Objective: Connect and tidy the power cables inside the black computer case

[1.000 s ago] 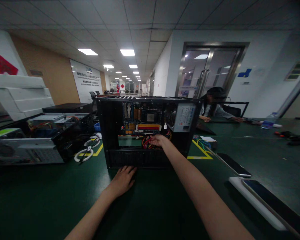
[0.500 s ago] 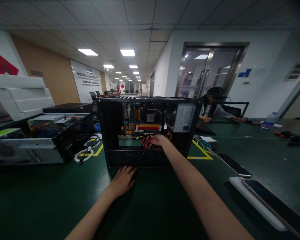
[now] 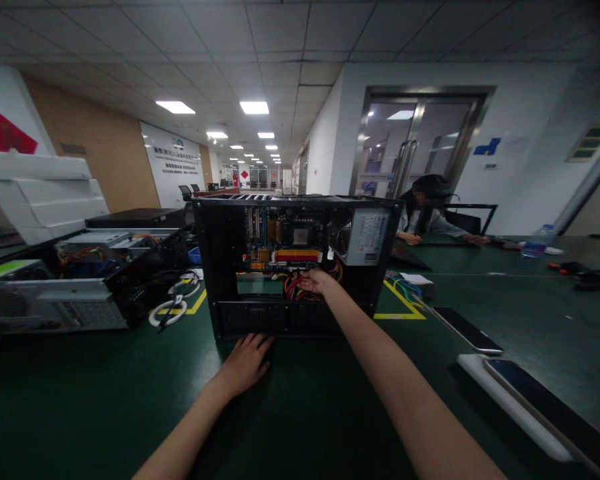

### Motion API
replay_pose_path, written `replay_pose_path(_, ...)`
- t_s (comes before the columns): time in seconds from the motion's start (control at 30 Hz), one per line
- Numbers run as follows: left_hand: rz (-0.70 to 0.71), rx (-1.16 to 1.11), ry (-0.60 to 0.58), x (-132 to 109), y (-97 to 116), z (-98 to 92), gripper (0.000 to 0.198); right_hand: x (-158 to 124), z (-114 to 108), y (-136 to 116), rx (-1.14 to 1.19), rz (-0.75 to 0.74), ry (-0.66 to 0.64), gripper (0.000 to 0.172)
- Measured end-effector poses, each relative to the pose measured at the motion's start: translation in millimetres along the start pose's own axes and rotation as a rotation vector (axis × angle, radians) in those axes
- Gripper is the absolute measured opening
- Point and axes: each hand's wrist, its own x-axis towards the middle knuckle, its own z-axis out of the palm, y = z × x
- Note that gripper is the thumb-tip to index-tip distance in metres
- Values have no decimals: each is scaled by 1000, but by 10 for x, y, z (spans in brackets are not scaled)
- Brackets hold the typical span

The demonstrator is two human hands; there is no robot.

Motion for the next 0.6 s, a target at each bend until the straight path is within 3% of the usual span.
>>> replay_pose_path(0.43,-9,1,-19,-7,35,-60,51,-93,42,19,-136,-15,-74,3)
replay_pose_path(0.6,1,5,-6,-23,44,-72,51,-126,34,40,-203,-86,-39,18)
